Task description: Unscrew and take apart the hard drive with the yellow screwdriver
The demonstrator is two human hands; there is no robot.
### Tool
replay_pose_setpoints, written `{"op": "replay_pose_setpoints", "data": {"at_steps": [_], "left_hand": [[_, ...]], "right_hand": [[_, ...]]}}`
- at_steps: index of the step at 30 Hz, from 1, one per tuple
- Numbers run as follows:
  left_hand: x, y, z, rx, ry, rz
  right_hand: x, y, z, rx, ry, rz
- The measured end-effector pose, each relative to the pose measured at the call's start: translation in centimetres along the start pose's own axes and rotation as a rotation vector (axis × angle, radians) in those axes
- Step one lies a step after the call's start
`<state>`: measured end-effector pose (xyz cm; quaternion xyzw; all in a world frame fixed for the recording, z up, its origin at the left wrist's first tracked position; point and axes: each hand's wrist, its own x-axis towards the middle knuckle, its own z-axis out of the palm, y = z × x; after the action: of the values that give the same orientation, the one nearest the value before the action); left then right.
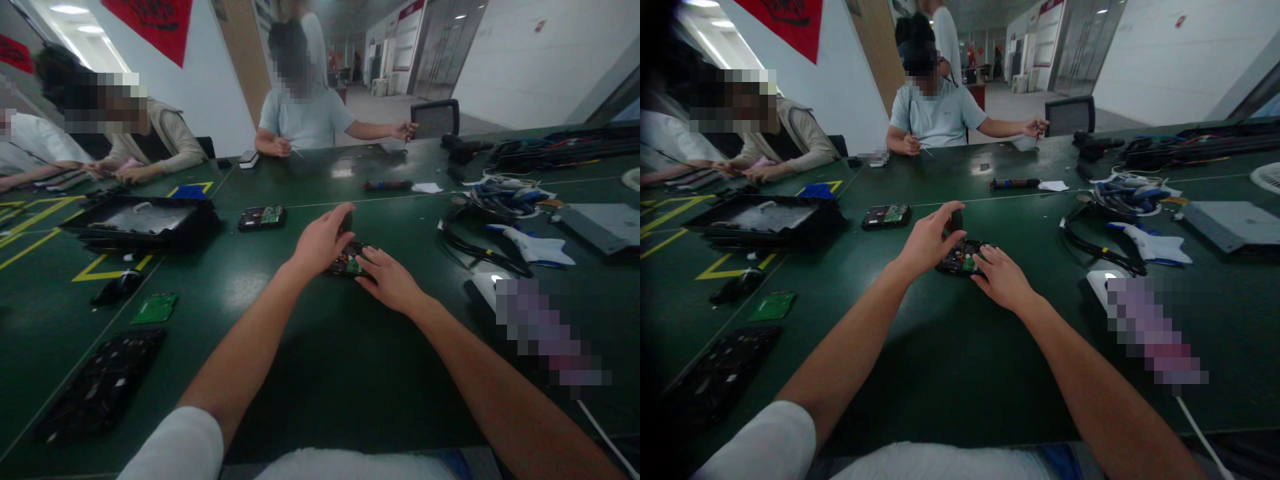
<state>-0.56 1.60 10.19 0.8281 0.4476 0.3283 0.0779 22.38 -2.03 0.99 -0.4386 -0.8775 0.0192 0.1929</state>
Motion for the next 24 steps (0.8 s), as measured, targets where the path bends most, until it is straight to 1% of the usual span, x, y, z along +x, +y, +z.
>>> {"op": "replay_pose_setpoints", "data": {"at_steps": [2,5,10,12,16,19,20,22,24], "left_hand": [[0.0,-0.1,0.2,-0.013,0.013,0.007],[0.1,0.0,0.3,-0.082,0.012,0.061],[0.1,0.0,0.2,-0.234,-0.046,0.11],[0.1,-0.1,0.1,-0.345,-0.065,0.105],[0.1,-0.2,0.2,-0.726,-0.114,0.053],[0.2,0.3,0.5,-0.956,-0.157,-0.038],[0.2,0.5,0.6,-1.003,-0.158,-0.076],[0.2,0.8,0.7,-1.056,-0.122,-0.138],[0.2,1.1,0.6,-1.085,-0.109,-0.17]], "right_hand": [[0.0,-0.1,-0.1,-0.013,-0.003,-0.002],[0.0,-0.2,-0.1,-0.029,-0.004,-0.004],[0.1,-0.2,-0.1,-0.042,-0.004,-0.002],[0.1,-0.2,-0.1,-0.035,-0.001,0.003],[0.1,-0.2,-0.2,-0.039,-0.016,0.009],[0.1,-0.2,-0.2,-0.035,-0.034,0.015],[0.1,-0.2,-0.2,-0.034,-0.036,0.017],[0.2,-0.2,-0.1,-0.034,-0.036,0.018],[0.2,-0.2,-0.1,-0.036,-0.032,0.017]]}}
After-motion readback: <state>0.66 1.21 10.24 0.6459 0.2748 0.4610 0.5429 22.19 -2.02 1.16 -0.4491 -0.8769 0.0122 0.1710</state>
